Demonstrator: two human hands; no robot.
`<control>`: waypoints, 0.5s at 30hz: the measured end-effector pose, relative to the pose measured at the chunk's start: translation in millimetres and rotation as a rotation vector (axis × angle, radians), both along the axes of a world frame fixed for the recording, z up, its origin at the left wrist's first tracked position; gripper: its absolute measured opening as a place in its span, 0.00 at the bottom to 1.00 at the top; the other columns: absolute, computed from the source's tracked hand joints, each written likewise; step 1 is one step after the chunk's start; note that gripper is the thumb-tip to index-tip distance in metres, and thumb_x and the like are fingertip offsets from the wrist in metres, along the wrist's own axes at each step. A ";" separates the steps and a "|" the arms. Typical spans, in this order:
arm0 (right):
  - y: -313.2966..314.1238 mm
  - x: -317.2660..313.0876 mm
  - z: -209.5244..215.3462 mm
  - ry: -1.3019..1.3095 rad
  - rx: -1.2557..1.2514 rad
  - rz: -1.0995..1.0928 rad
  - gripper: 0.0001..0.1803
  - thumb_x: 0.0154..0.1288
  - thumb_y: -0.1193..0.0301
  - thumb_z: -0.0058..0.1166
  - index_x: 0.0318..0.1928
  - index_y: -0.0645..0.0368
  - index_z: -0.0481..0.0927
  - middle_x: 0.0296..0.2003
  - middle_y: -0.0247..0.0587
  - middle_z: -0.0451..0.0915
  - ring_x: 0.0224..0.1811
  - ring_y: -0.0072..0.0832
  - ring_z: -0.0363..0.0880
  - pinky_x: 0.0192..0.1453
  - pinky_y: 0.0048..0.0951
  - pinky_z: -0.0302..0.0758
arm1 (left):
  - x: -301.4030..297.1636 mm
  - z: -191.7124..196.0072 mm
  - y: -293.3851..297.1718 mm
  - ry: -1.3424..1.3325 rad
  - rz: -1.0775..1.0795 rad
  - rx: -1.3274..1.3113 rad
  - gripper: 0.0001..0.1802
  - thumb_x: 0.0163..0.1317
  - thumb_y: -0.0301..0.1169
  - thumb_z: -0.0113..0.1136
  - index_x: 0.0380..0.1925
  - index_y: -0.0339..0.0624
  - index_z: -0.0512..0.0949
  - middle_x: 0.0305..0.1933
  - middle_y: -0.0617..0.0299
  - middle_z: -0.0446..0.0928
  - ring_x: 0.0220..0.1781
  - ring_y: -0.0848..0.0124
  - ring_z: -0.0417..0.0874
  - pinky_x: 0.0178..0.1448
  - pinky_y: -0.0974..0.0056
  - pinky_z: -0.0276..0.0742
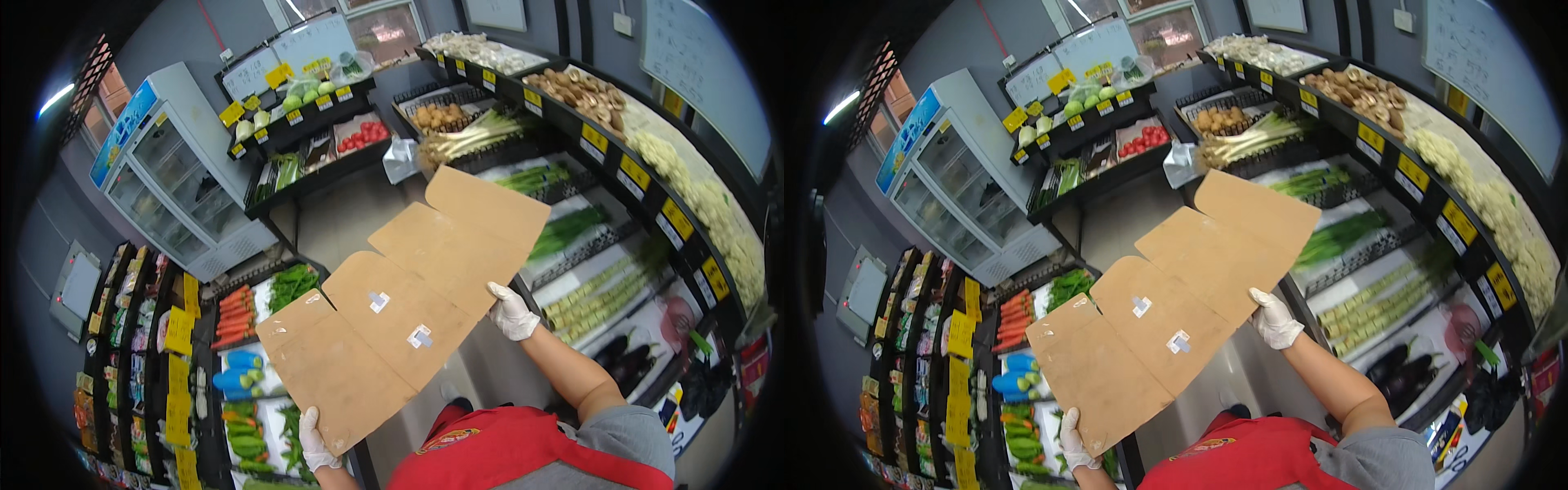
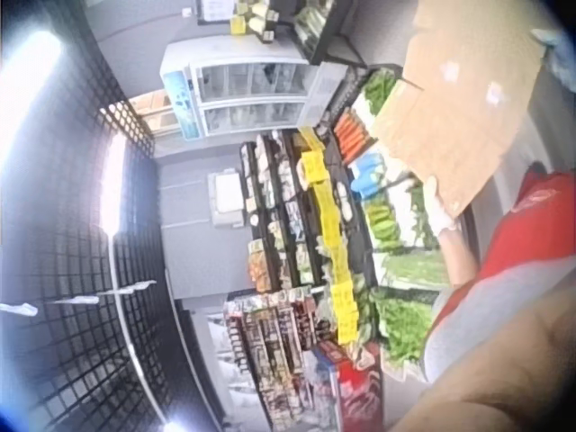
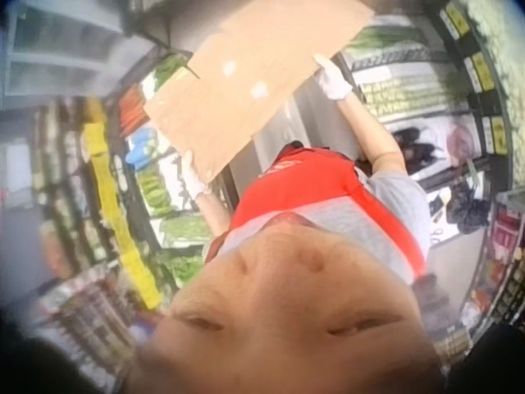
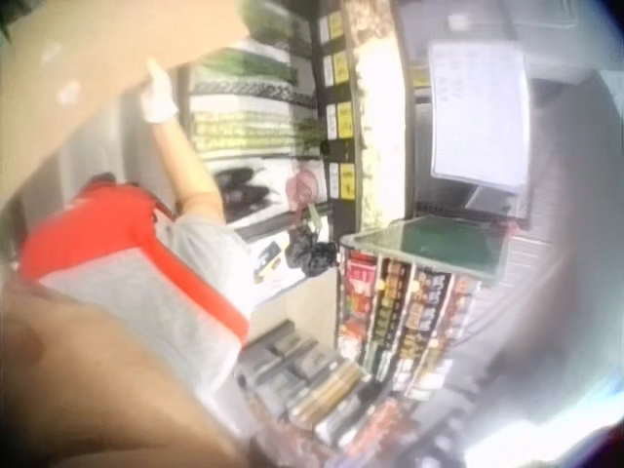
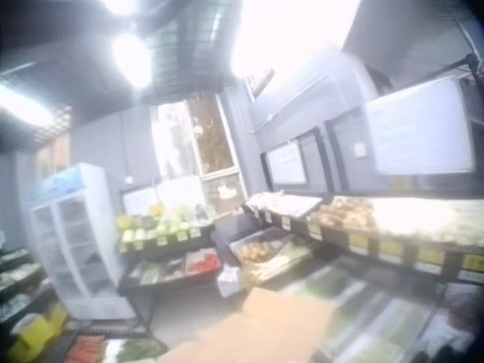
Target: The person walks through a grocery store aisle and picks up a cardboard box from a produce bin. They carry the box to a nearby area and place it into a trash bin. The person then returns to the produce bin, removes the empty box, and arranges the potatoes and green onions in the display.
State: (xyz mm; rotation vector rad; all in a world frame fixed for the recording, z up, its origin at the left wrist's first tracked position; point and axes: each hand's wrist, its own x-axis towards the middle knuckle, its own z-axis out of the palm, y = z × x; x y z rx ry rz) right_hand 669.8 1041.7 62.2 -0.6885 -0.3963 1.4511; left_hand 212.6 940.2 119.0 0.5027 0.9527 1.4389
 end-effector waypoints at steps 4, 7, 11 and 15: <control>99.8 18.3 16.8 0.045 0.027 -0.088 0.23 0.72 0.65 0.54 0.64 0.57 0.72 0.59 0.36 0.79 0.61 0.32 0.78 0.64 0.38 0.75 | 10.1 2.1 128.5 -0.036 -0.063 0.022 0.31 0.60 0.34 0.64 0.63 0.36 0.70 0.58 0.49 0.79 0.53 0.52 0.84 0.56 0.50 0.83; 176.6 34.5 19.9 0.001 -0.003 -0.162 0.23 0.71 0.64 0.55 0.64 0.56 0.72 0.59 0.35 0.79 0.61 0.31 0.78 0.63 0.38 0.76 | 25.7 17.8 227.0 -0.027 -0.103 0.010 0.30 0.61 0.33 0.63 0.62 0.36 0.70 0.57 0.50 0.80 0.52 0.53 0.85 0.56 0.51 0.84; 262.4 66.6 21.2 -0.040 0.048 -0.225 0.22 0.71 0.63 0.55 0.63 0.54 0.73 0.58 0.34 0.80 0.60 0.31 0.78 0.62 0.40 0.76 | 47.7 27.0 349.8 0.015 -0.175 0.037 0.28 0.62 0.32 0.63 0.61 0.35 0.71 0.56 0.50 0.80 0.52 0.54 0.85 0.55 0.51 0.84; 367.3 107.7 13.8 0.031 0.110 -0.203 0.22 0.71 0.65 0.54 0.63 0.55 0.73 0.59 0.36 0.79 0.61 0.32 0.78 0.63 0.40 0.75 | 84.1 23.4 465.5 -0.041 -0.243 0.061 0.28 0.62 0.33 0.63 0.61 0.35 0.72 0.57 0.50 0.80 0.52 0.54 0.85 0.56 0.51 0.83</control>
